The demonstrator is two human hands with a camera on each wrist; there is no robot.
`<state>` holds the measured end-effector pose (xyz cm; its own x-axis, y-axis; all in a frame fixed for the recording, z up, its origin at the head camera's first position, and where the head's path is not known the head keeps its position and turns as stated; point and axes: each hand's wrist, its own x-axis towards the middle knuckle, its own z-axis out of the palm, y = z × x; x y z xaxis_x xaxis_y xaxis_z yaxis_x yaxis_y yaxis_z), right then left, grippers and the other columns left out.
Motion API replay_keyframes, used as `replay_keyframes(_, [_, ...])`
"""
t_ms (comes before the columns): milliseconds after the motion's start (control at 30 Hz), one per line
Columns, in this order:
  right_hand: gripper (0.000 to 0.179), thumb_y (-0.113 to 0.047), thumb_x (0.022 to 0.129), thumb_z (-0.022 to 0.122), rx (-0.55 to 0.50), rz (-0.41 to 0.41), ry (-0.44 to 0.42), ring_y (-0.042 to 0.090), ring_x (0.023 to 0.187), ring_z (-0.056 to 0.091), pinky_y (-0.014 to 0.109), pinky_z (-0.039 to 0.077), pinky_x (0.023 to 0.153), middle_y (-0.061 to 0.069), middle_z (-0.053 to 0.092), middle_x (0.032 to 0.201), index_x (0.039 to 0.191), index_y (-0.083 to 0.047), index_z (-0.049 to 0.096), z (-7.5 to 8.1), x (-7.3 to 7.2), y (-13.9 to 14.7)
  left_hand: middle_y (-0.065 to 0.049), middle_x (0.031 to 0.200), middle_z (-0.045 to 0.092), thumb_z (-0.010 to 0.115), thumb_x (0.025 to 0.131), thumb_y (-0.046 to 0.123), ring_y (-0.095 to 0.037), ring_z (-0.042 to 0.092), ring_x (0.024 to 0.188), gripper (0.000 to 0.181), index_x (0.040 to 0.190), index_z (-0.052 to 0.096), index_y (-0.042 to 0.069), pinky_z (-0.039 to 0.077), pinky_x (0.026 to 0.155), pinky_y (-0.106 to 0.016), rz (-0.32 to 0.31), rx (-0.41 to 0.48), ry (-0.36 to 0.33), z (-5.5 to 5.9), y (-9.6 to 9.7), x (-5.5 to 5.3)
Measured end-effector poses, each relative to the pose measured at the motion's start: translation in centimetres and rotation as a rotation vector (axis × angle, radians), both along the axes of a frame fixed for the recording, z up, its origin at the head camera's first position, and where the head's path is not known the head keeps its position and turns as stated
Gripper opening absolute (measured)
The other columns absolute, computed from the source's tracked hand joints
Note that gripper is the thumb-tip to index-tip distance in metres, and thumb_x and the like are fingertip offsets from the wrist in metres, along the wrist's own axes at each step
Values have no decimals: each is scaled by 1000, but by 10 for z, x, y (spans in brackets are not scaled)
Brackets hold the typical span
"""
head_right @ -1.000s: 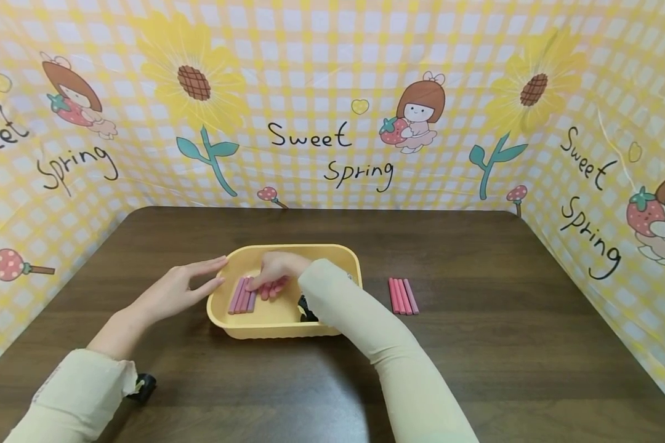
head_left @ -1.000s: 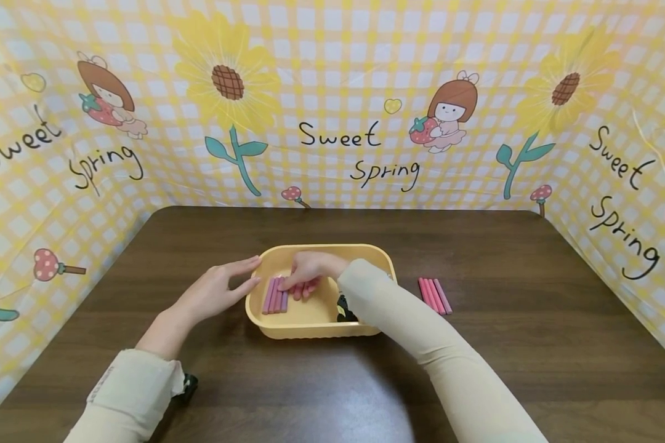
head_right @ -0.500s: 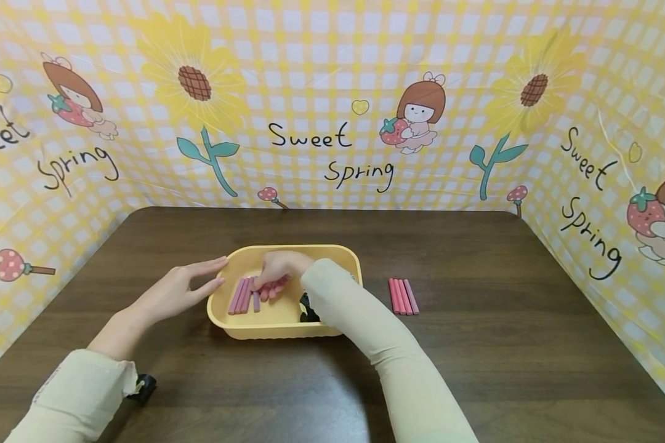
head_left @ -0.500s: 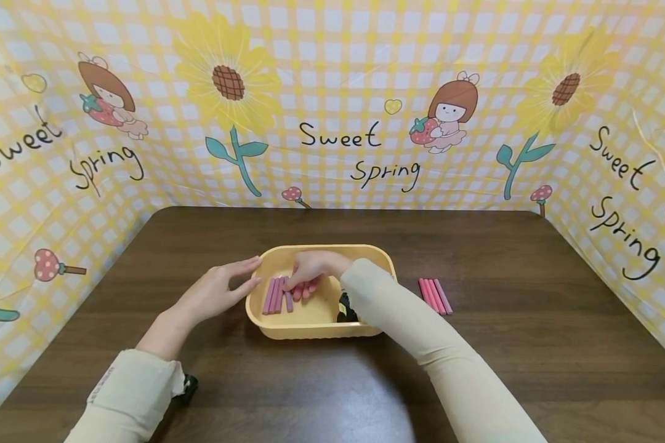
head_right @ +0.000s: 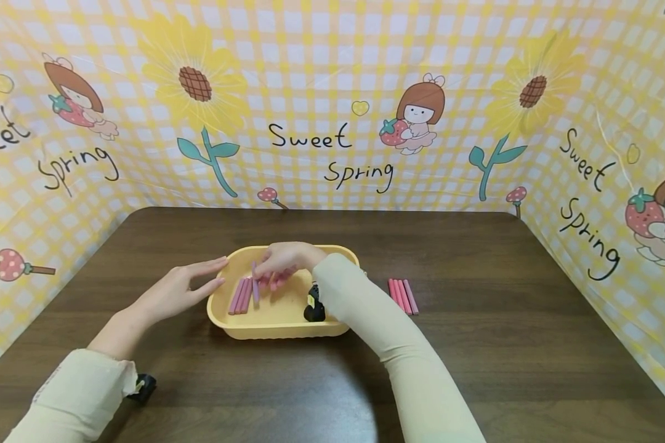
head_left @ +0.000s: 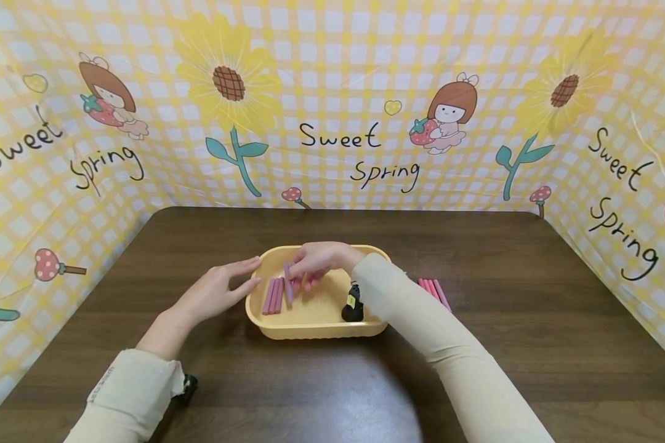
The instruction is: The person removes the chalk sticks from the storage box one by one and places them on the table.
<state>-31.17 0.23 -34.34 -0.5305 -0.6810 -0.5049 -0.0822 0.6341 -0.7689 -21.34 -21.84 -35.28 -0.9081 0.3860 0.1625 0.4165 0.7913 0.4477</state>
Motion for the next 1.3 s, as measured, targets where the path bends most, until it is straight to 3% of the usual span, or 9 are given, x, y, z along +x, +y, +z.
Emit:
replay_keyframes(133, [19, -17, 94, 52, -19, 3, 10, 8, 58, 60, 17, 47, 53, 9, 67, 88, 102, -4, 62, 8, 0, 6, -13, 141, 47, 57, 93, 28, -36, 45, 129, 48, 136, 49, 8, 37, 105, -54, 5, -4, -1, 0, 0, 0])
replay_keyframes(400, [18, -19, 95, 50, -84, 42, -1, 13, 73, 66, 21, 50, 63, 8, 68, 102, 100, -5, 62, 21, 0, 19, -14, 141, 48, 57, 93, 28, -36, 46, 128, 48, 135, 50, 6, 38, 105, -53, 4, 1, 4, 1, 1, 0])
replay_keyframes(733, [17, -14, 94, 51, -107, -6, 11, 11, 68, 64, 20, 50, 62, 8, 68, 97, 106, -4, 57, 33, 4, 35, -14, 141, 47, 56, 94, 28, -36, 46, 129, 48, 135, 49, 6, 38, 105, -54, 2, 3, 5, 1, 0, 1])
replay_keyframes(1300, [11, -15, 94, 52, -120, -54, 13, 13, 68, 62, 22, 48, 61, 7, 68, 91, 98, -5, 56, 43, 13, 74, -14, 141, 47, 57, 94, 28, -36, 46, 128, 48, 135, 49, 5, 38, 105, -54, 0, 6, 18, -1, 0, 1])
